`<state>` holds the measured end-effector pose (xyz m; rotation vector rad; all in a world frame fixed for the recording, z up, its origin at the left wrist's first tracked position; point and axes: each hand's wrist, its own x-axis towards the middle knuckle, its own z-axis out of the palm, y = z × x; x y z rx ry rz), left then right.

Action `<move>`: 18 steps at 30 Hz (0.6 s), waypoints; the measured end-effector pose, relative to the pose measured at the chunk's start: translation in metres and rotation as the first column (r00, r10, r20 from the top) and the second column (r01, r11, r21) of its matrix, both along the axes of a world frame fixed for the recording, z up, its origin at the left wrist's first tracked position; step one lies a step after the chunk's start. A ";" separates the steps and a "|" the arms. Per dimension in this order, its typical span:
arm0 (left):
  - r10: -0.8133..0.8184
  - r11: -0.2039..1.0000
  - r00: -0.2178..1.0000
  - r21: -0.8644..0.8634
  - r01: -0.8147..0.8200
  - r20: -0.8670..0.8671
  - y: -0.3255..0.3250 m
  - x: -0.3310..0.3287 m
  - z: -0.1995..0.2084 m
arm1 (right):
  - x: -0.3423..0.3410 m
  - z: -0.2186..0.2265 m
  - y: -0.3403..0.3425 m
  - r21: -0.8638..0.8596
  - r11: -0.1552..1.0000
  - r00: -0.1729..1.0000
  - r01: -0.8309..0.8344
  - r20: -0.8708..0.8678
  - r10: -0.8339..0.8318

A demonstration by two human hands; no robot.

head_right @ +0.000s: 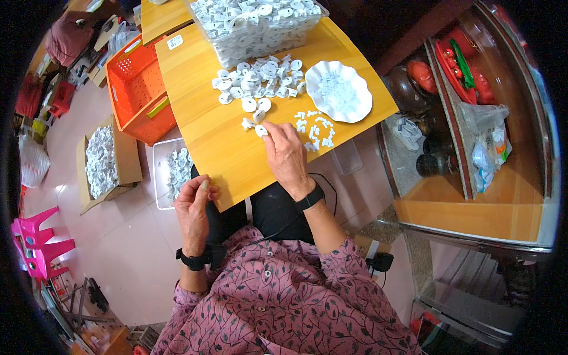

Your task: Assembling and sorting small white plastic components at a workstation.

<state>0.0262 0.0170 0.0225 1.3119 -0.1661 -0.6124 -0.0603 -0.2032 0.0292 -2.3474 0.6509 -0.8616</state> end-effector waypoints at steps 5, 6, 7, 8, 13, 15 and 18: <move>-0.053 0.996 0.995 0.071 0.047 0.084 -0.006 -0.005 -0.001 | 0.005 -0.012 0.000 0.068 0.998 1.000 -0.002 0.008 0.002; -0.062 0.995 0.995 0.083 0.055 0.083 -0.007 -0.005 0.004 | 0.004 -0.014 0.002 0.112 0.994 0.999 0.012 0.031 -0.015; -0.061 0.995 0.995 0.085 0.054 0.082 -0.009 -0.006 0.004 | 0.002 -0.015 0.004 0.155 0.988 0.998 0.026 0.054 -0.034; -0.094 0.993 0.992 0.079 0.087 0.079 -0.011 -0.007 0.003 | 0.001 -0.017 0.006 0.157 0.987 0.998 0.024 0.053 -0.033; -0.204 0.979 0.978 -0.011 0.204 -0.049 -0.027 -0.010 0.010 | -0.016 0.002 0.027 0.797 0.597 0.992 -0.091 0.128 -0.019; -0.248 0.969 0.969 -0.020 0.248 -0.015 -0.031 -0.010 0.009 | -0.024 0.013 0.036 0.838 0.537 0.993 -0.098 0.121 -0.009; -0.396 0.913 0.914 -0.144 0.382 -0.089 -0.036 -0.009 0.010 | -0.034 0.022 0.045 0.887 0.442 0.990 -0.131 0.136 0.021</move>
